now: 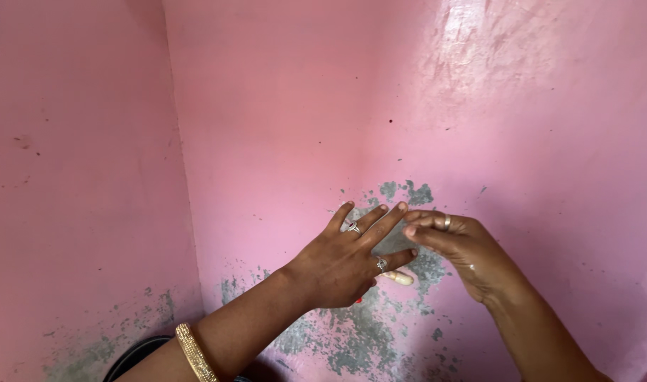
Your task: The person gathers small pieces of soap from the floor and places them into a blue plastic soap tray. The person then picks up a green plastic lid, wipes it with a cloth, and places it into the tray. Finally, the person picks up the tray and places it on a ledge.
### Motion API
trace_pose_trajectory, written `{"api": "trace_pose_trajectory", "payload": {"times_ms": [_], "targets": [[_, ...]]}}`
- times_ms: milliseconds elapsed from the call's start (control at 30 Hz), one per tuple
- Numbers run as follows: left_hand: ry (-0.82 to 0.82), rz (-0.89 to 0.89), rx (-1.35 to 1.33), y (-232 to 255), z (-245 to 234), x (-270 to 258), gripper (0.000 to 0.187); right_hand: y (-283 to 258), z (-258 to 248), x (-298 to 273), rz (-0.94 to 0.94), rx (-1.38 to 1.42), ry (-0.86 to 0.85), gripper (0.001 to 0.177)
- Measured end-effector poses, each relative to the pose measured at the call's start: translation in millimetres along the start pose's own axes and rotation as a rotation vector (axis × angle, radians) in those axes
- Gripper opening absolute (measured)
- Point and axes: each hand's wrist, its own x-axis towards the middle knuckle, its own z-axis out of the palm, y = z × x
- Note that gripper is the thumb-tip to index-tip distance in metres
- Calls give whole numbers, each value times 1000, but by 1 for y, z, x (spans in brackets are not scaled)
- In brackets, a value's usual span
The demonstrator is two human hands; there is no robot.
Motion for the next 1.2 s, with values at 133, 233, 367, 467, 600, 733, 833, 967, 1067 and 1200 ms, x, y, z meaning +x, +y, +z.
{"api": "trace_pose_trajectory", "payload": {"times_ms": [133, 233, 367, 467, 600, 733, 833, 967, 1067, 1200], "targets": [[1, 20, 56, -10, 9, -14, 72, 3, -7, 1, 14, -7, 75, 27], [-39, 33, 63, -16, 15, -23, 74, 5, -13, 6, 40, 8, 123, 26], [-46, 48, 66, -22, 18, -31, 74, 9, -10, 11, 14, 84, 94, 20], [-37, 56, 41, -23, 20, -31, 76, 12, 3, 13, -29, 50, 5, 13], [20, 66, -29, -22, 25, -33, 67, 9, 21, 11, -7, 38, -58, 8], [102, 67, -227, -20, 27, -35, 66, 6, 27, 9, -33, 45, -97, 7], [76, -5, -635, -18, 29, -38, 68, 8, 31, 6, -63, 9, -124, 6], [89, -196, -1464, -12, 41, -27, 58, 3, 43, -2, -167, -66, -112, 5], [269, -159, -1909, -13, 46, -17, 74, -3, 53, -12, -276, -209, -12, 5], [412, -243, -2106, -10, 41, -13, 80, -4, 65, -27, -431, -666, 224, 13]]}}
